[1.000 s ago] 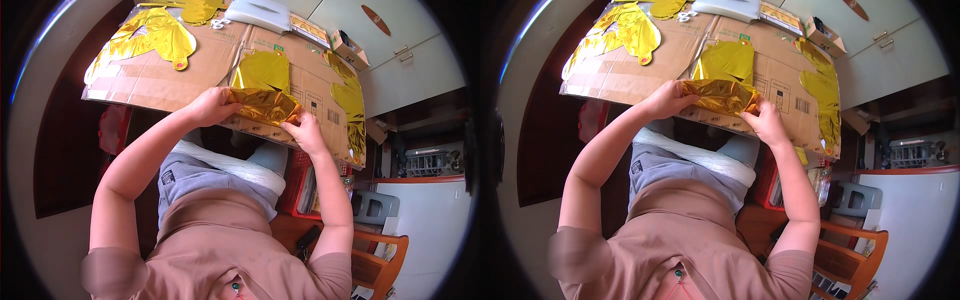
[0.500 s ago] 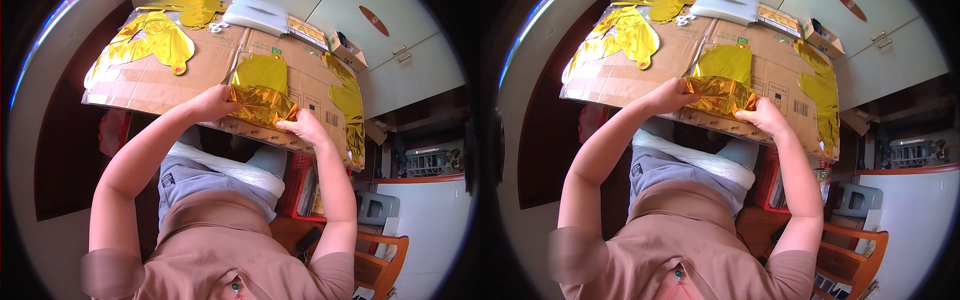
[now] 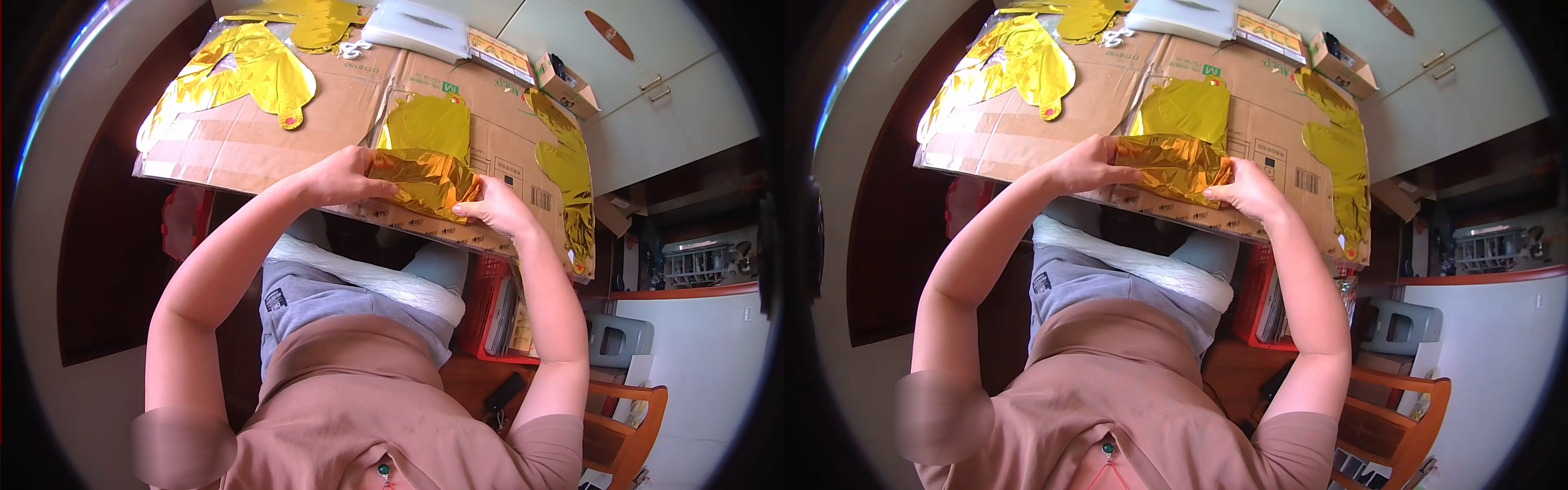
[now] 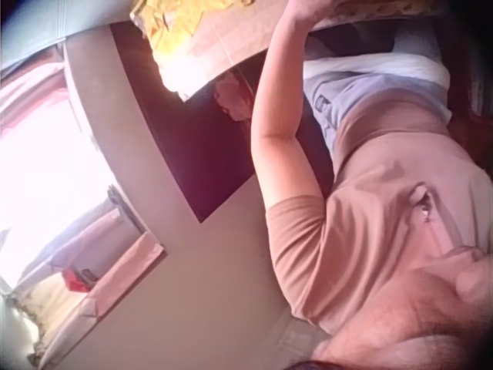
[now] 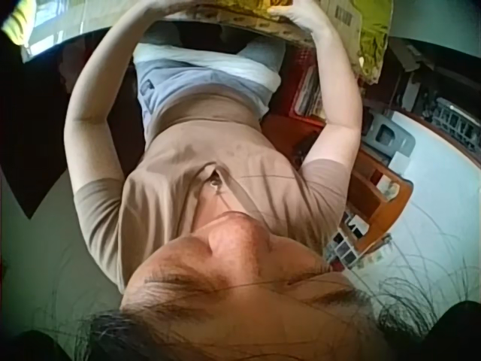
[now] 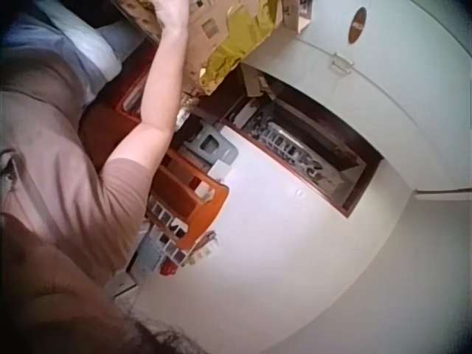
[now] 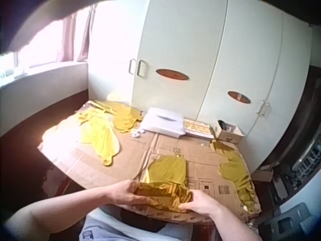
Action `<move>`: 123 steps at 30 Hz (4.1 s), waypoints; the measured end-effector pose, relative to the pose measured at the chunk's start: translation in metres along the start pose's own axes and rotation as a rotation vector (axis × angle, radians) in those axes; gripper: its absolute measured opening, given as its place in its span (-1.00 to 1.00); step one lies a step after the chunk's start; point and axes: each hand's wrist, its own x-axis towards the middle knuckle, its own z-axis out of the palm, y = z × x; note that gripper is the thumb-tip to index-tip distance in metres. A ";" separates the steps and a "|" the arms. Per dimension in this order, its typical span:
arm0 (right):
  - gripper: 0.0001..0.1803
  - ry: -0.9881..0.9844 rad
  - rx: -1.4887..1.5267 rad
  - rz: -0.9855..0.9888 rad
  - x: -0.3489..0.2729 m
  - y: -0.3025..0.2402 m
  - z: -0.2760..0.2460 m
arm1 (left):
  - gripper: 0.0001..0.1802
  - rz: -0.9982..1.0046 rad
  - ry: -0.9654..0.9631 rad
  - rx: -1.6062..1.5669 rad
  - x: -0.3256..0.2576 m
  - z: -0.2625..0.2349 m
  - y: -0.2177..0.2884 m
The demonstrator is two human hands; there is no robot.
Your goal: Folding gold foil balloons at a workstation.
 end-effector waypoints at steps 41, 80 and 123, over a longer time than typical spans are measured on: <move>-0.30 0.125 -0.120 -0.002 0.004 0.011 0.003 | -0.04 0.403 0.479 0.971 0.014 0.075 -0.007; -0.60 -0.053 -0.206 -0.019 0.052 -0.009 -0.032 | 0.00 0.310 0.457 1.001 0.014 0.082 -0.023; -0.60 -0.154 -0.592 0.021 0.075 -0.042 -0.025 | 0.02 0.284 0.429 0.998 0.016 0.082 -0.022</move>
